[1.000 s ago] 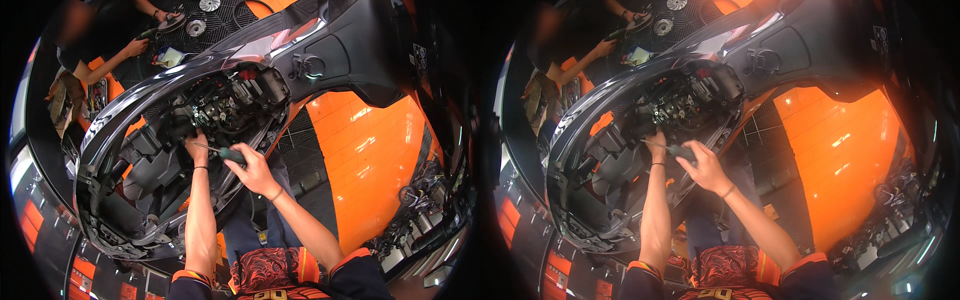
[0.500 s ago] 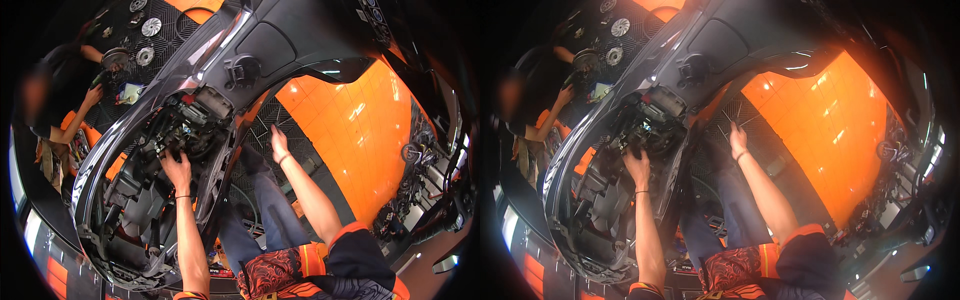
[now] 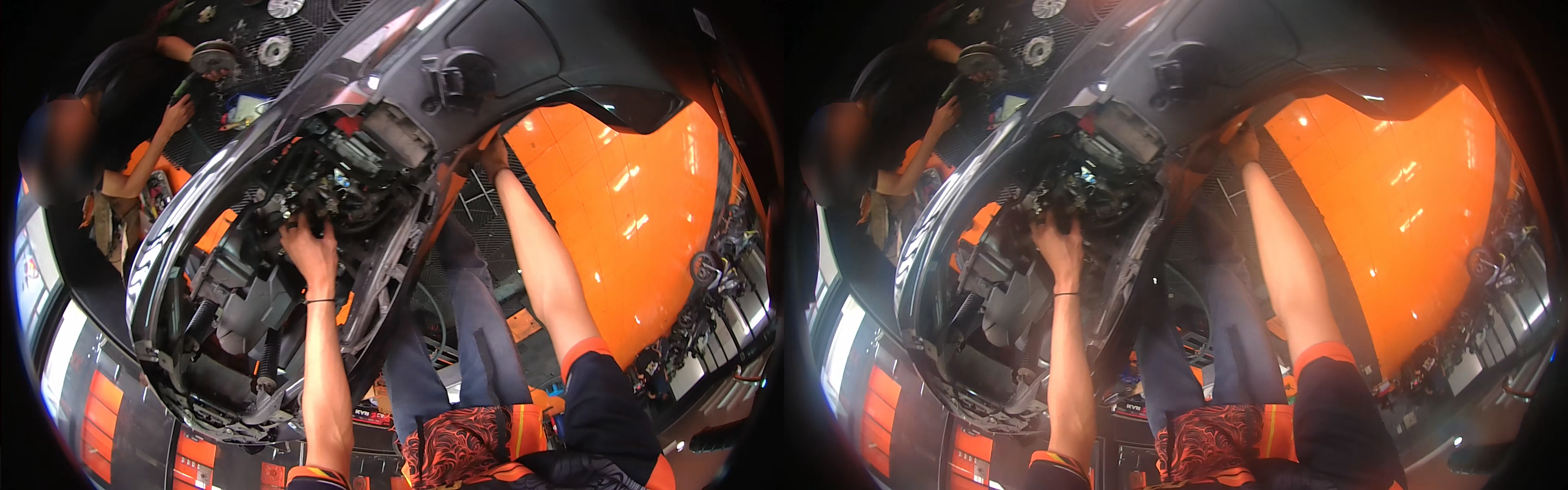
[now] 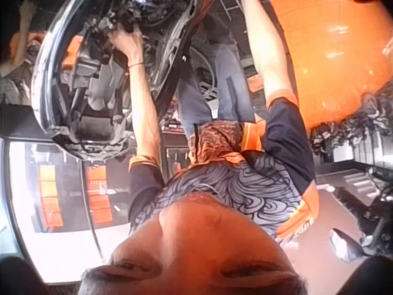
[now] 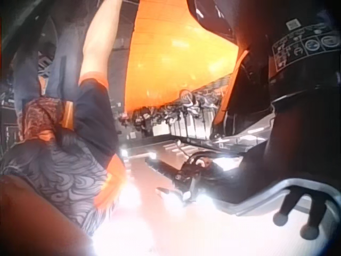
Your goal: The person removes the scooter seat, then uses a screwdriver and wrench to loosen and remove bolts from the scooter's frame. They manipulate internal components and wiring under the seat area, working on the scooter's mechanical assembly.
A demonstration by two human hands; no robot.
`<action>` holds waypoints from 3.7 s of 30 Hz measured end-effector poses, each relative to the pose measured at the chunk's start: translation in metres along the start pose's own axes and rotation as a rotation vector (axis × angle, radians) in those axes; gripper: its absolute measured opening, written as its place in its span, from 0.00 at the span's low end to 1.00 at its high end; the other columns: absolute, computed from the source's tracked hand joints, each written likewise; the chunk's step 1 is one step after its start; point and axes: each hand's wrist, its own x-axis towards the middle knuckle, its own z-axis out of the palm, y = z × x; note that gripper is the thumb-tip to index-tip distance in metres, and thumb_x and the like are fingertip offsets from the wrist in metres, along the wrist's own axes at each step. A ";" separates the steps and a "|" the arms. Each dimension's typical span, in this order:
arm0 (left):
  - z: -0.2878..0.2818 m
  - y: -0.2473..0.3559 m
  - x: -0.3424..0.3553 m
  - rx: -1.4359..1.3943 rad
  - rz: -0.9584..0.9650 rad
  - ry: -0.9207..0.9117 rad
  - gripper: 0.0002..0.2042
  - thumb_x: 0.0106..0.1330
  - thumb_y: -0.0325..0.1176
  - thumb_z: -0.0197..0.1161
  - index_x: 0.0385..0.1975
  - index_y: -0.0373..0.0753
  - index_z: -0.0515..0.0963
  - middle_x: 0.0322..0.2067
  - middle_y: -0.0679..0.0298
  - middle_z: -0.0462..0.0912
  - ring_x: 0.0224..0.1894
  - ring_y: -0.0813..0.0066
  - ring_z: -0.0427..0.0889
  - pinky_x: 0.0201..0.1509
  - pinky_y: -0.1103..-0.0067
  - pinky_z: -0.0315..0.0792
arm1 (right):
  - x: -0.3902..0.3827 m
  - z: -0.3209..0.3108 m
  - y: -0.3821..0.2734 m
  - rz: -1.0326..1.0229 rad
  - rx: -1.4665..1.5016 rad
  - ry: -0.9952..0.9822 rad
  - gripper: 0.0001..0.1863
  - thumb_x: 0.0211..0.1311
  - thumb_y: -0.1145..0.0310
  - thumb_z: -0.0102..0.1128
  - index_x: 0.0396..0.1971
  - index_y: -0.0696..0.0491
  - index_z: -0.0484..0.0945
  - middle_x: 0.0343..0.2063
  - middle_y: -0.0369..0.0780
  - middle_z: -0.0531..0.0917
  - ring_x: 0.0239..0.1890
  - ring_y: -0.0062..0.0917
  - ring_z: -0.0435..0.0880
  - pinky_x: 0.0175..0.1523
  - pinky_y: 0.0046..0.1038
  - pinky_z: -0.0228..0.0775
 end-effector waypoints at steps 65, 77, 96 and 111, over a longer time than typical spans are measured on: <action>-0.009 0.001 0.087 -0.641 -0.203 -0.375 0.11 0.58 0.31 0.72 0.34 0.28 0.85 0.32 0.51 0.89 0.29 0.61 0.89 0.36 0.71 0.81 | -0.273 -0.048 -0.265 -0.654 0.497 0.067 0.20 0.60 0.85 0.57 0.53 0.60 0.74 0.42 0.45 0.81 0.35 0.26 0.82 0.42 0.26 0.75; 0.006 0.015 0.086 -0.275 -0.080 -0.275 0.18 0.54 0.43 0.73 0.33 0.32 0.85 0.34 0.42 0.86 0.39 0.40 0.85 0.50 0.59 0.77 | -0.284 -0.014 -0.266 -0.711 0.331 0.023 0.19 0.56 0.84 0.58 0.49 0.60 0.76 0.33 0.44 0.83 0.31 0.32 0.86 0.34 0.30 0.77; -0.008 0.021 0.122 0.159 -0.190 -0.656 0.32 0.51 0.59 0.73 0.40 0.31 0.85 0.45 0.44 0.86 0.51 0.49 0.85 0.58 0.65 0.77 | -0.299 0.128 -0.292 0.297 0.089 -0.199 0.31 0.51 0.69 0.66 0.53 0.64 0.63 0.50 0.59 0.76 0.56 0.56 0.73 0.62 0.50 0.65; 0.020 -0.022 0.124 0.121 -0.070 -0.630 0.36 0.49 0.63 0.70 0.46 0.34 0.84 0.48 0.41 0.84 0.53 0.44 0.83 0.56 0.57 0.77 | -0.334 -0.028 -0.325 -0.279 0.780 -0.046 0.16 0.66 0.78 0.58 0.53 0.60 0.73 0.42 0.44 0.84 0.37 0.28 0.85 0.47 0.30 0.77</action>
